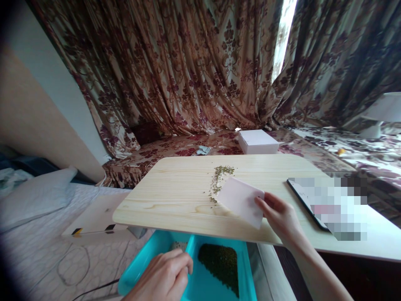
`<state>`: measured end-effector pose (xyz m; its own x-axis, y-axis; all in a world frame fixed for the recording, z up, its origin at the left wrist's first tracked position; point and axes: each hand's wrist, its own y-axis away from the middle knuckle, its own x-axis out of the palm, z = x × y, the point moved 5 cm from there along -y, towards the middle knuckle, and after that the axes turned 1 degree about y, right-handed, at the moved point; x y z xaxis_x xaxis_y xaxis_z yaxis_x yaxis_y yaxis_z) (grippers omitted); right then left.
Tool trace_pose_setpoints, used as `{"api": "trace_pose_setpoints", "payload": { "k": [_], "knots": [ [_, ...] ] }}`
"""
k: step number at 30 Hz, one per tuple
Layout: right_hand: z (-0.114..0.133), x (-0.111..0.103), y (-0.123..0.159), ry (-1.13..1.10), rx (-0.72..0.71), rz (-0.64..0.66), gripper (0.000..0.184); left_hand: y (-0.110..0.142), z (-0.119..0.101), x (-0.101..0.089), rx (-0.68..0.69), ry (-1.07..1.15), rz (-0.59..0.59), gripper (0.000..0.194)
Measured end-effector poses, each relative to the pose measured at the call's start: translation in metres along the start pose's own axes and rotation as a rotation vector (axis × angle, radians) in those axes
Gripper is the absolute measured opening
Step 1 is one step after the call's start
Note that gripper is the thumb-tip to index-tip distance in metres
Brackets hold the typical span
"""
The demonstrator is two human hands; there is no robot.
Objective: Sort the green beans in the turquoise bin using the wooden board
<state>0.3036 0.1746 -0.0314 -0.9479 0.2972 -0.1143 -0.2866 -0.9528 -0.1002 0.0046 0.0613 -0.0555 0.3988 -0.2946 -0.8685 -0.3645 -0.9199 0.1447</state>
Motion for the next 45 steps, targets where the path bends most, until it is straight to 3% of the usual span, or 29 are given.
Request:
{"api": "trace_pose_setpoints", "payload": {
  "k": [10, 15, 23, 29, 37, 45],
  "knots": [
    [0.0, 0.013, -0.004, 0.008, -0.022, 0.038, 0.041, 0.0, 0.004, 0.001, -0.016, 0.014, -0.001, 0.025],
    [0.002, 0.021, -0.005, 0.023, -0.049, 0.068, 0.049, -0.001, 0.006, 0.002, -0.007, 0.015, 0.007, 0.025],
    [0.012, 0.025, -0.004, 0.061, -0.068, 0.115, 0.055, 0.005, -0.006, -0.008, -0.071, 0.039, 0.02, 0.026],
    [0.011, 0.028, 0.0, 0.08, -0.082, 0.135, 0.049, 0.007, -0.008, -0.012, -0.099, 0.038, 0.048, 0.027],
    [0.014, 0.007, 0.011, 0.11, -0.063, 0.029, 0.039, 0.007, -0.003, -0.012, -0.06, 0.056, -0.011, 0.026],
    [0.015, 0.015, 0.015, 0.095, -0.077, 0.052, 0.031, 0.007, -0.002, -0.011, -0.066, 0.054, -0.017, 0.025]
  ]
}}
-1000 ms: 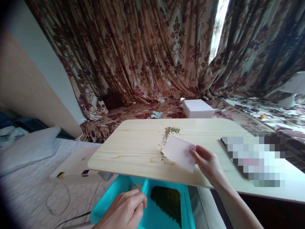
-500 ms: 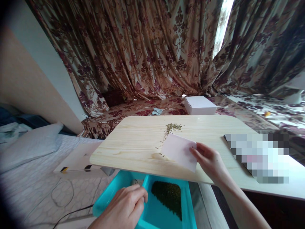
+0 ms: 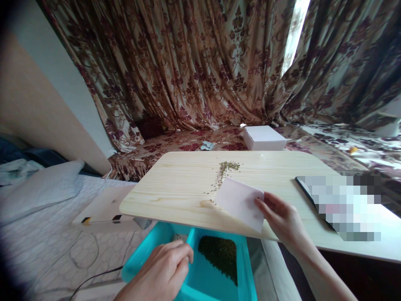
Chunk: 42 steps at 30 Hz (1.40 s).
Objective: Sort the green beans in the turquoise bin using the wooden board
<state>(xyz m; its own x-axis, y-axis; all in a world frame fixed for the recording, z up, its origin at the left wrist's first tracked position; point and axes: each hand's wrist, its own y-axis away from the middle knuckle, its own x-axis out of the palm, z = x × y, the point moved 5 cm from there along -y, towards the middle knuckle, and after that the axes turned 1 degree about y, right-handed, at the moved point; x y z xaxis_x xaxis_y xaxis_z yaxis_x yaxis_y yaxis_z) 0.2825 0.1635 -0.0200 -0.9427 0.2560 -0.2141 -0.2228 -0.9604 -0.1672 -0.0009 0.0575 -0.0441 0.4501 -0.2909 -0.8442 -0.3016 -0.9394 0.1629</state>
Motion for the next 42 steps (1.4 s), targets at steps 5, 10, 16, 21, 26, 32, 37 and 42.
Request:
{"api": "trace_pose_setpoints", "payload": {
  "k": [5, 10, 16, 21, 26, 32, 37, 42],
  "knots": [
    [0.001, -0.002, -0.002, 0.037, -0.028, -0.023, 0.028, 0.001, -0.001, -0.002, -0.001, 0.003, 0.007, 0.026],
    [0.004, 0.0, -0.001, 0.028, -0.038, -0.012, 0.027, 0.002, 0.0, -0.001, -0.019, -0.003, 0.012, 0.027],
    [0.007, -0.006, 0.004, 0.04, -0.018, -0.02, 0.025, 0.004, 0.001, -0.001, 0.004, 0.016, -0.008, 0.027],
    [0.002, -0.003, 0.007, 0.066, -0.027, 0.008, 0.026, 0.004, 0.0, -0.002, -0.006, 0.019, -0.003, 0.027],
    [0.003, -0.005, 0.005, 0.071, -0.04, -0.002, 0.027, 0.003, 0.001, -0.002, -0.013, 0.018, 0.0, 0.025],
    [0.008, -0.004, 0.009, 0.045, -0.008, -0.01, 0.027, 0.002, 0.0, -0.002, -0.006, 0.014, 0.0, 0.027],
    [0.013, 0.0, 0.008, 0.005, 0.007, -0.033, 0.024, 0.003, 0.0, -0.003, -0.006, 0.005, -0.009, 0.027],
    [0.008, 0.008, 0.001, -0.041, -0.025, -0.019, 0.03, 0.002, 0.0, -0.003, -0.012, 0.008, -0.011, 0.026]
  ]
}}
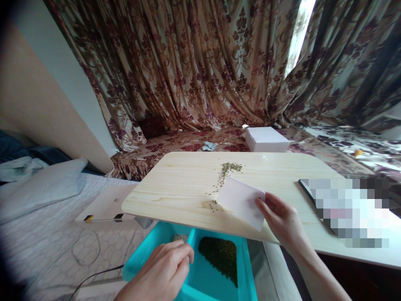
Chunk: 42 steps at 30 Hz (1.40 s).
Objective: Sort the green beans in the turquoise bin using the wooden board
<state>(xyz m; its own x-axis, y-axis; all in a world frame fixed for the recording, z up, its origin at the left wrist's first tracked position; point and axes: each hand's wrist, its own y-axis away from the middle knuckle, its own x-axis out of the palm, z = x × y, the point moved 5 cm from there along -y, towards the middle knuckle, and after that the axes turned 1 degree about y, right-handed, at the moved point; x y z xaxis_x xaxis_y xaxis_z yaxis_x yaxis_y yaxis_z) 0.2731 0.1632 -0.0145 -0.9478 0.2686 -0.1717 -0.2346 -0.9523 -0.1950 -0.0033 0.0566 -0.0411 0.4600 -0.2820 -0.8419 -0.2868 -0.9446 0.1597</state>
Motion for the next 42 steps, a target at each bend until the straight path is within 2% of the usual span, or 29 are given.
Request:
{"api": "trace_pose_setpoints", "payload": {
  "k": [9, 16, 26, 34, 42],
  "knots": [
    [0.003, 0.006, -0.003, 0.0, 0.021, 0.015, 0.034, 0.001, 0.001, -0.002, 0.007, 0.007, -0.01, 0.026],
    [-0.005, 0.017, -0.007, 0.011, 0.003, 0.092, 0.034, 0.001, 0.002, -0.003, -0.011, -0.007, -0.002, 0.027],
    [0.002, -0.004, 0.006, 0.038, 0.041, 0.019, 0.023, 0.004, 0.004, -0.004, -0.006, 0.002, -0.026, 0.027],
    [0.001, -0.009, 0.011, 0.013, 0.136, -0.015, 0.018, 0.004, 0.002, -0.003, -0.037, -0.004, -0.003, 0.026],
    [-0.005, -0.007, 0.01, 0.072, 0.016, 0.023, 0.018, 0.003, 0.005, -0.002, -0.028, 0.016, -0.018, 0.025]
  ]
}}
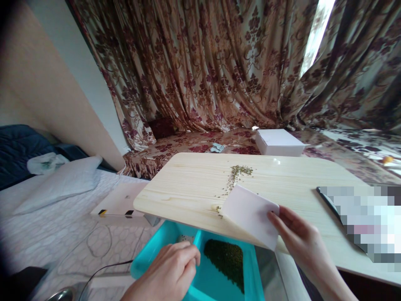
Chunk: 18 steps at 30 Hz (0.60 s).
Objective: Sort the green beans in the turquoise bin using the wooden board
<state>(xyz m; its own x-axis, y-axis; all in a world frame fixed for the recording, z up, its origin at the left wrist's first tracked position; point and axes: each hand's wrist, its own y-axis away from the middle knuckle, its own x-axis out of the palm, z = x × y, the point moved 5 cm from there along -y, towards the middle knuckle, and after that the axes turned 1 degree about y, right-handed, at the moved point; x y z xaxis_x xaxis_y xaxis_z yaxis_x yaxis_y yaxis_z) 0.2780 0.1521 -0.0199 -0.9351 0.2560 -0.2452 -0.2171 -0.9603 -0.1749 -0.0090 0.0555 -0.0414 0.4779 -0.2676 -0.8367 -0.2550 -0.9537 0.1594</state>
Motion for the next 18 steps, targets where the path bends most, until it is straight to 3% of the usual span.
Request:
{"api": "trace_pose_setpoints", "payload": {
  "k": [4, 12, 18],
  "knots": [
    [-0.005, 0.004, -0.001, 0.02, -0.03, 0.011, 0.023, 0.001, 0.0, 0.0, -0.004, -0.003, -0.005, 0.025],
    [-0.039, 0.002, -0.011, -0.052, -0.013, -0.05, 0.031, 0.001, 0.001, 0.002, 0.001, 0.012, -0.002, 0.025],
    [-0.018, 0.002, -0.009, -0.06, -0.027, -0.059, 0.02, -0.001, -0.001, 0.001, 0.002, -0.004, 0.006, 0.026]
  ]
}}
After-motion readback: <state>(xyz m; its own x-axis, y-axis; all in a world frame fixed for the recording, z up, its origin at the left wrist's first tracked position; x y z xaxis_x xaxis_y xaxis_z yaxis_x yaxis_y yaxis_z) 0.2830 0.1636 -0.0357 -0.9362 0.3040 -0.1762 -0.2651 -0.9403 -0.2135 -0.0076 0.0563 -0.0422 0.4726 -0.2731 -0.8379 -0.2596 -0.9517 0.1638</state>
